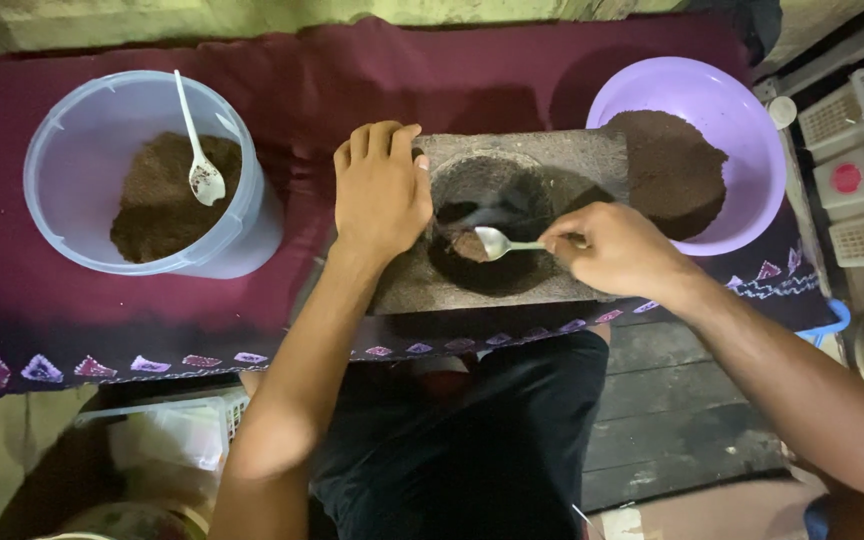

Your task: Transferring dark brown powder from a stone mortar to a purple bowl using a plastic spoon

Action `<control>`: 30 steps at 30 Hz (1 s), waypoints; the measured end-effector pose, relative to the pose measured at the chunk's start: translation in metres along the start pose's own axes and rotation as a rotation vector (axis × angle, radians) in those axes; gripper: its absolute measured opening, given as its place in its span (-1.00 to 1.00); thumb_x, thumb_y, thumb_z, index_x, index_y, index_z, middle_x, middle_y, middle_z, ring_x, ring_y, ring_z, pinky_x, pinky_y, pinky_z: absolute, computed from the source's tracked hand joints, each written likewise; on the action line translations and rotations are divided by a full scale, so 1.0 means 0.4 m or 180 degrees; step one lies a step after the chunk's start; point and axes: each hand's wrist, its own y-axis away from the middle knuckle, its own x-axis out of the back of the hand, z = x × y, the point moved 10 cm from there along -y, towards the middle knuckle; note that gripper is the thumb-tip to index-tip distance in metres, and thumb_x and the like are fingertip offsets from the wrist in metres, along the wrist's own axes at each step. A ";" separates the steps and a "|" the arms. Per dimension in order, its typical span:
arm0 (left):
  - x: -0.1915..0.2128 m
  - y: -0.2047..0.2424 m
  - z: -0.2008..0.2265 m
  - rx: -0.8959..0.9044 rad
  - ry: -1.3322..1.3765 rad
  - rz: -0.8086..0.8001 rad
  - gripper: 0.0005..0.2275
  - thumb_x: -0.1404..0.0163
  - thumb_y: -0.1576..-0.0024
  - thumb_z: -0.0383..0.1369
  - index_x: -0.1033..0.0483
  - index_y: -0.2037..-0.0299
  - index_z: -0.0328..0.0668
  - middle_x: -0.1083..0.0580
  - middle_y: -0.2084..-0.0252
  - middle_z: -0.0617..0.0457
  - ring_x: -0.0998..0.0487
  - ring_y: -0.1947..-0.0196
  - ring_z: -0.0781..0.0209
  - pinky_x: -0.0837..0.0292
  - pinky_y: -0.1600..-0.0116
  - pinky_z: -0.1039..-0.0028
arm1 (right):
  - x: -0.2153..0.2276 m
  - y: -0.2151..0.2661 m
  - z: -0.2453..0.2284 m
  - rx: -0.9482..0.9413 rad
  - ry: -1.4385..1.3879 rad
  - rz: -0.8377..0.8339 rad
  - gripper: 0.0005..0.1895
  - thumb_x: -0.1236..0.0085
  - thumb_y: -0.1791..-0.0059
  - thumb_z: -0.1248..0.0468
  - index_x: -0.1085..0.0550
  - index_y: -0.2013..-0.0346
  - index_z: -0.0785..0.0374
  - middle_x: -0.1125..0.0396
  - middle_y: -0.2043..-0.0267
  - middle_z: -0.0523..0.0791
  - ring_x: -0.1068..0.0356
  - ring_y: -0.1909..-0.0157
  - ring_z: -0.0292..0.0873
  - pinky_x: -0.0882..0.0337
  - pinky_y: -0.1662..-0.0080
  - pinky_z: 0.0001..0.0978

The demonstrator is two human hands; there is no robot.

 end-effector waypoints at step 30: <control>-0.303 -0.042 0.244 0.3479 0.7719 0.0444 -0.31 0.60 -0.40 0.10 -0.34 -0.19 -0.47 -0.40 -0.24 -0.44 -0.42 -0.29 -0.32 -0.30 -0.36 0.02 | 0.256 0.009 0.069 0.0353 -0.0237 0.0703 -0.78 -0.09 -0.03 0.23 -0.67 0.17 0.18 -0.59 0.10 -0.17 -0.53 0.10 -0.19 -0.35 0.01 -0.37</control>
